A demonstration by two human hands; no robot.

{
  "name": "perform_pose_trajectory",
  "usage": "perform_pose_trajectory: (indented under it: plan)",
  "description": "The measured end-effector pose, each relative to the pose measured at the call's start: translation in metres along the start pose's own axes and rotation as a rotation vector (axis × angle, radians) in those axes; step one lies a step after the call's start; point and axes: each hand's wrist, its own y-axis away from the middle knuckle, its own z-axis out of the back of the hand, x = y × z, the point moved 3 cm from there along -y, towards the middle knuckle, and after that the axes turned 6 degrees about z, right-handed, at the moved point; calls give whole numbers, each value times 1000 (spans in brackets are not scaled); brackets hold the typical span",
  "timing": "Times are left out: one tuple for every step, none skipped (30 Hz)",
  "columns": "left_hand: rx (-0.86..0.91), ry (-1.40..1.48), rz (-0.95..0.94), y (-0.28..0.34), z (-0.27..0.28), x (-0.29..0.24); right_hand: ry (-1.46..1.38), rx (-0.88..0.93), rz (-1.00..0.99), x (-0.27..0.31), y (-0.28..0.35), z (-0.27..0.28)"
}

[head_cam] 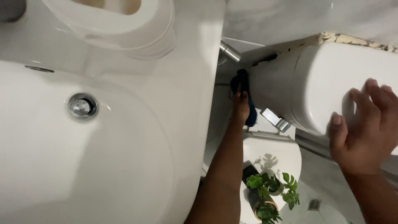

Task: The person cleans a bathroom by wiping the toilet tank and seat with a blue cloth. They move several potted plants from the tank to the seat, wipe the surfaces, rinse the cloth in the sink, and then return the plants to the tank.

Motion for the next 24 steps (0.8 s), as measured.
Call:
perform_pose_trajectory:
  plan:
    - [-56, -65, 85, 8, 1, -10, 20, 2, 9, 0, 0, 1]
    - [-56, -67, 86, 19, -5, 1, 18, 3, 8, 3, -1, 5]
    - [-82, -23, -8, 25, -10, 5, 0, 11, -16, 6, -4, 8]
    - [-107, 20, -102, 32, -14, 9, -19, 19, -39, 9, -8, 12]
    - [-108, 18, -112, 65, -17, -12, -19, 9, -39, 8, -7, 12]
    - [-15, 56, 101, 97, -21, -26, -15, -7, -41, 8, -5, 12]
    - [79, 94, 317, 133, -26, -38, -13, -21, -43, 9, -2, 11]
    - [76, 91, 312, 155, -29, -63, -15, -27, -43, 8, -2, 9]
    - [136, 293, 379, 182, -37, -86, -3, 2, -68, 6, 1, 8]
    - [196, 496, 446, 209, -45, -109, 10, 30, -92, 5, 3, 7]
    - [197, 497, 442, 214, -52, -99, 11, 27, -90, 3, 4, 4]
    - [256, 546, 422, 220, -62, -91, 39, -11, -61, 3, 5, 4]
    - [316, 590, 397, 225, -70, -85, 65, -54, -33, 3, 4, 4]
    - [317, 589, 389, 227, -67, -63, 66, -62, -32, 5, 5, 7]
    - [400, 274, 264, 226, -66, -45, 104, -40, -49, 6, 3, 9]
    - [468, -42, 136, 226, -64, -28, 143, -18, -67, 8, 2, 12]
    - [457, -46, 119, 241, -41, -43, 138, -38, -62, 7, 2, 13]
    - [590, -177, 128, 259, -21, -56, 163, -46, -64, 7, 2, 14]
    - [719, -310, 142, 282, 0, -67, 186, -51, -66, 8, 4, 16]
    - [706, -314, 131, 285, 20, -55, 179, -67, -61, 7, 0, 18]
    - [694, -389, 65, 298, 41, -41, 159, -48, -60, 9, 2, 22]
    - [681, -464, -1, 311, 62, -25, 139, -30, -59, 12, 4, 26]
    - [673, -466, -7, 328, 88, -22, 136, -38, -55, 11, 6, 26]
    - [681, -466, 0, 345, 115, -18, 186, -75, -31, 12, 7, 27]
